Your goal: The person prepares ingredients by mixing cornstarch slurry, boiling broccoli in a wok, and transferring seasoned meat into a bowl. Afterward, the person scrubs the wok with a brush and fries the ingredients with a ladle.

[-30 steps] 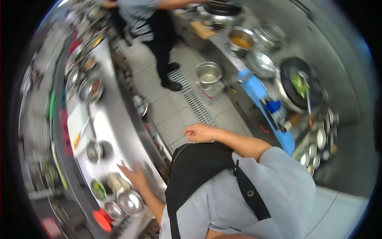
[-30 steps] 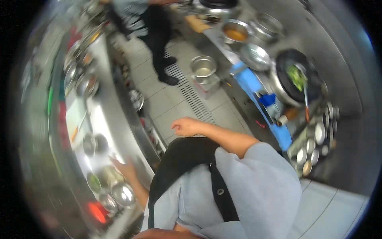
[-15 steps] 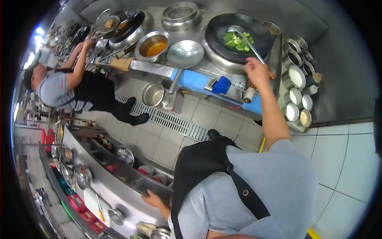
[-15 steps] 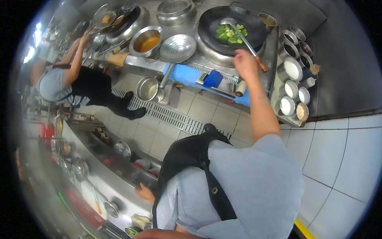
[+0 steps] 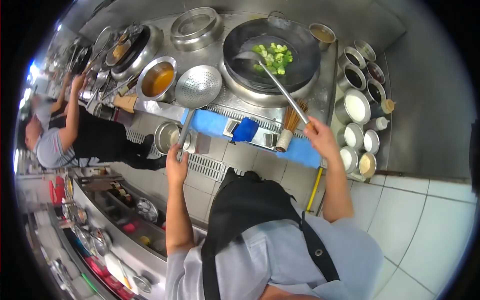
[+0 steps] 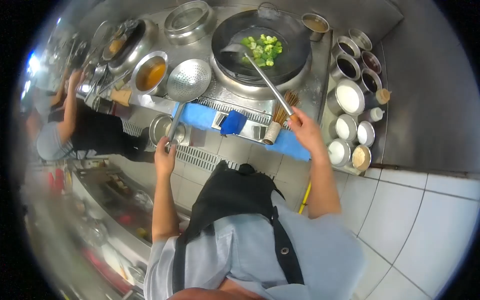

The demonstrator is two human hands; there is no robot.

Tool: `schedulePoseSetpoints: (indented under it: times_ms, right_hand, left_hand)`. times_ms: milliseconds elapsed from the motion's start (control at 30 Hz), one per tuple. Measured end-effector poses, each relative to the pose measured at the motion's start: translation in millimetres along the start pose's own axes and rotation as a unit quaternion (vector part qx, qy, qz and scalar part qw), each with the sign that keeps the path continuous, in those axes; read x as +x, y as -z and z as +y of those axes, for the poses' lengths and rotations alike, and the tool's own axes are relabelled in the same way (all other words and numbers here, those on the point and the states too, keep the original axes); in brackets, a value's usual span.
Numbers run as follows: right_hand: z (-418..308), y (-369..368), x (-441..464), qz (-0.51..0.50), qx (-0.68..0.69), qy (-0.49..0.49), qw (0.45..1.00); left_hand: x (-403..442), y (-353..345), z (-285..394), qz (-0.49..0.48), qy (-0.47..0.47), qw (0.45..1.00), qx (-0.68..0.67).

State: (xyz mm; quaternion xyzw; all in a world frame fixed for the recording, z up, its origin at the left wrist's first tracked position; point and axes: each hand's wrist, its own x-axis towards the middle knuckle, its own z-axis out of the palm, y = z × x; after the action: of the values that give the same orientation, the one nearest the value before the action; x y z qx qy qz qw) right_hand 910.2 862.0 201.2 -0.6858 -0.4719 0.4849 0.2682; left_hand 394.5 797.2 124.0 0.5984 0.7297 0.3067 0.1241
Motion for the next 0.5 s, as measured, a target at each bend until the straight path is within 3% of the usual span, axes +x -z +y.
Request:
schedulePoseSetpoints:
  times_ms: [67,133,200,233,267,400,467,500]
  right_hand:
    - [2.6,16.2,23.2,0.064,-0.172,0.13,0.974]
    - [2.5,5.2,34.4,0.093,-0.172,0.125,0.973]
    - [-10.6,-7.8,46.4,0.143,-0.13,0.13,0.973]
    - [-1.5,-16.3,54.7,0.185,-0.084,0.185,0.962]
    - [7.4,-18.8,61.9,0.184,-0.084,0.178,0.963]
    - [-24.7,-19.3,85.0,0.251,-0.094,0.096,0.959]
    - [-7.8,-23.4,113.0,0.317,-0.249,0.183,0.897]
    - [-18.9,-30.6,109.5,0.324,-0.251,0.18,0.894]
  left_hand:
    - [32.8,-8.4,-7.6,-0.022,0.01,1.0,0.01]
    - [51.1,-21.4,-18.6,-0.046,0.061,0.995,0.07]
    - [66.8,-41.1,-40.7,-0.047,0.041,0.994,0.09]
    - [69.2,-45.7,-50.0,-0.097,0.11,0.987,0.066]
    - [68.7,-49.1,-60.6,-0.148,0.179,0.972,0.044]
    - [62.4,-51.2,-67.6,-0.13,0.146,0.98,-0.032]
    - [63.6,-33.1,-53.1,-0.156,0.159,0.975,-0.023]
    - [65.7,-31.7,-62.1,-0.158,0.161,0.974,-0.027]
